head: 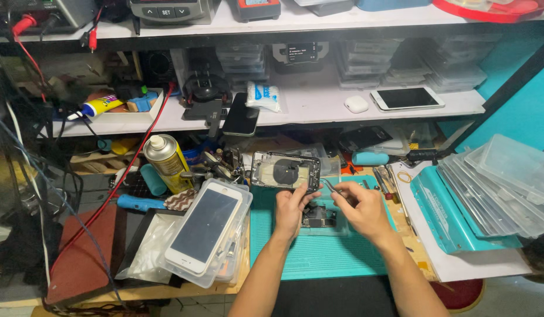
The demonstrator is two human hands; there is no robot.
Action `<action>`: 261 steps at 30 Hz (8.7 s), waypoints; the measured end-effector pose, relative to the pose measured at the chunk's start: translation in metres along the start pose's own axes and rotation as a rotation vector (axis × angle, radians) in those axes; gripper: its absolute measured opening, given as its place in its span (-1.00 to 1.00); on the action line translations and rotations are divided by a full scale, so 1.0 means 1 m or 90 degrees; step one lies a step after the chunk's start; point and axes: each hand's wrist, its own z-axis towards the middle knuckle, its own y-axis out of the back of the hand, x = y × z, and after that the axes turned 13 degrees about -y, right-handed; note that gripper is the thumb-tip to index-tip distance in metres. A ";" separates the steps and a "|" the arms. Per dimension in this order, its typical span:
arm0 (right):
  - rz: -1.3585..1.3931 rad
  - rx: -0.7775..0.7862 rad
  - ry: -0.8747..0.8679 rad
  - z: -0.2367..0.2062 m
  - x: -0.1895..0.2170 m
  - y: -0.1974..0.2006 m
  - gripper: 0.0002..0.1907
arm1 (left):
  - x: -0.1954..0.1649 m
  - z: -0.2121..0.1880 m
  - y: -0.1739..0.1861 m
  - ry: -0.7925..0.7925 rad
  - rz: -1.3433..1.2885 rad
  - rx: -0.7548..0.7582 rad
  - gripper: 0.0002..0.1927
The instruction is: The person disassembles a smartphone at a repair workbench. They hold the phone, use a screwdriver and a pry tool to remove the back cover and internal components, set parts into a plastic tray, and handle the exposed midframe and battery area while working through the device.
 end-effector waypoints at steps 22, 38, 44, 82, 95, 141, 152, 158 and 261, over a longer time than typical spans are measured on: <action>0.063 0.035 -0.055 -0.003 0.004 -0.026 -0.80 | 0.005 -0.004 0.002 -0.017 -0.007 0.000 -0.67; 0.212 0.041 -0.133 0.014 -0.027 0.022 -0.84 | 0.005 0.000 0.001 -0.079 0.112 -0.074 -0.69; 0.001 0.144 -0.196 0.013 -0.049 0.057 -0.83 | 0.010 0.000 0.004 -0.059 0.316 -0.145 -0.64; -0.325 -0.098 -0.165 0.034 -0.063 0.024 -0.70 | 0.005 -0.012 0.006 -0.141 0.316 0.069 -0.78; -0.434 0.043 -0.261 0.030 -0.048 0.002 -0.71 | -0.015 0.006 -0.007 0.006 0.128 0.002 -0.78; 0.082 -0.075 0.309 0.002 0.049 0.004 -0.44 | -0.018 0.009 -0.010 0.018 -0.061 0.111 -0.67; 0.080 -0.069 0.284 0.004 0.049 0.005 -0.43 | -0.015 0.009 -0.009 0.022 -0.042 0.116 -0.66; 0.075 -0.073 0.271 0.007 0.050 0.006 -0.42 | -0.012 0.010 -0.006 0.030 -0.015 0.126 -0.66; 0.093 0.048 0.098 0.034 0.054 -0.016 -0.26 | -0.004 0.006 -0.014 -0.023 0.049 -0.020 -0.62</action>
